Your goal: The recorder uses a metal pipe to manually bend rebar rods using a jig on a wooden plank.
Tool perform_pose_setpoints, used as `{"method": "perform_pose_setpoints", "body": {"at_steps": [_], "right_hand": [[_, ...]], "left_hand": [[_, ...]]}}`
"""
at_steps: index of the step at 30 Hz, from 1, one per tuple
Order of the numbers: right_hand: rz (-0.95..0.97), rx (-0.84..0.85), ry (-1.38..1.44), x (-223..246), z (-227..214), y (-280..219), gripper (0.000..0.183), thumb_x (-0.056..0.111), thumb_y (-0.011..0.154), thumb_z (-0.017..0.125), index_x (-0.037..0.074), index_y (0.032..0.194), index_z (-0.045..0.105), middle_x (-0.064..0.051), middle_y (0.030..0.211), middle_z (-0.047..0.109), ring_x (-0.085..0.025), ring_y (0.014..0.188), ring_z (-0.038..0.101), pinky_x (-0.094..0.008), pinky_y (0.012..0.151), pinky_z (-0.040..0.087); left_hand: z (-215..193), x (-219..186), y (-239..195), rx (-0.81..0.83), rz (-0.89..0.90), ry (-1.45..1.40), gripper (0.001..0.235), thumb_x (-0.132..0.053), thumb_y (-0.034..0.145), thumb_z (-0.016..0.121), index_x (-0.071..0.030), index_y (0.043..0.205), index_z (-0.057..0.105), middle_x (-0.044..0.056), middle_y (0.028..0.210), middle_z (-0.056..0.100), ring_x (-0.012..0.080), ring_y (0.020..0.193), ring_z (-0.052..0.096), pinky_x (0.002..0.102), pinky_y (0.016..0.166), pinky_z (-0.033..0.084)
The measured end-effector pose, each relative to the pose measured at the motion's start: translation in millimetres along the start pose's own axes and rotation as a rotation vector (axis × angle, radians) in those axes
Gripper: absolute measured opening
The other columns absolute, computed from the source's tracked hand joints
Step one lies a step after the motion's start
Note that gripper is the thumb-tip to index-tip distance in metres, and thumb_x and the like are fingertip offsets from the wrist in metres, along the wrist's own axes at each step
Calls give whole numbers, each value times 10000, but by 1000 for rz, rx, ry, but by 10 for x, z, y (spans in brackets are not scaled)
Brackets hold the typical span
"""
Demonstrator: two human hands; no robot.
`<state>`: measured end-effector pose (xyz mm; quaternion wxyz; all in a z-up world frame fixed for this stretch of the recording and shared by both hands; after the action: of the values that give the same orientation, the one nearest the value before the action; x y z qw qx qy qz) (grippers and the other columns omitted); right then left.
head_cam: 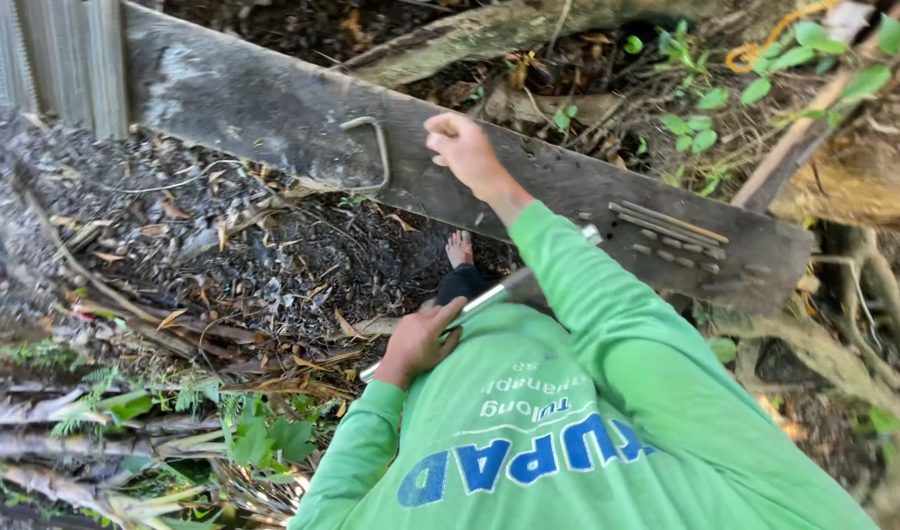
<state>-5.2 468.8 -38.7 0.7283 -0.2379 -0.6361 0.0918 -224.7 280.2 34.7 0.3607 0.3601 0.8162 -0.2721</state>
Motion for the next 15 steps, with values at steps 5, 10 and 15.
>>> {"method": "perform_pose_setpoints", "body": {"at_steps": [5, 10, 15], "right_hand": [[-117, -59, -94, 329, -822, -1025, 173, 83, 970, 667, 20, 1130, 683, -7, 965, 689, -96, 855, 653, -278, 747, 563], [-214, -196, -255, 381, -1247, -1981, 126, 78, 960, 696, 15, 1068, 701, -16, 924, 703, -88, 819, 652, -282, 720, 550], [-156, -395, -465, 190, -1657, -2479, 113, 54, 924, 720, 21, 1032, 727, -52, 906, 695, -144, 774, 637, -309, 687, 536]], "left_hand": [[63, 462, -31, 15, -135, -45, 573, -255, 860, 746, -258, 1409, 582, 107, 1067, 771, 279, 771, 756, 388, 723, 619], [-317, 752, 123, -112, -188, 123, 599, -248, 831, 795, -242, 1401, 611, 94, 1007, 780, 260, 734, 747, 391, 619, 616], [-782, 1442, -73, -221, -353, 344, 358, -214, 1044, 735, -231, 1385, 630, 52, 835, 738, 138, 618, 678, 297, 506, 575]]}}
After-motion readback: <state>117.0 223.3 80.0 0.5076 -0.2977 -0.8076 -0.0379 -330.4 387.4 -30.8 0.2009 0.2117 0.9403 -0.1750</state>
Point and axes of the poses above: each hand's wrist, its own y-axis towards the middle knuckle, its own z-axis out of the palm, x = y × z, the point moved 6 cm from there along y, towards the middle knuckle
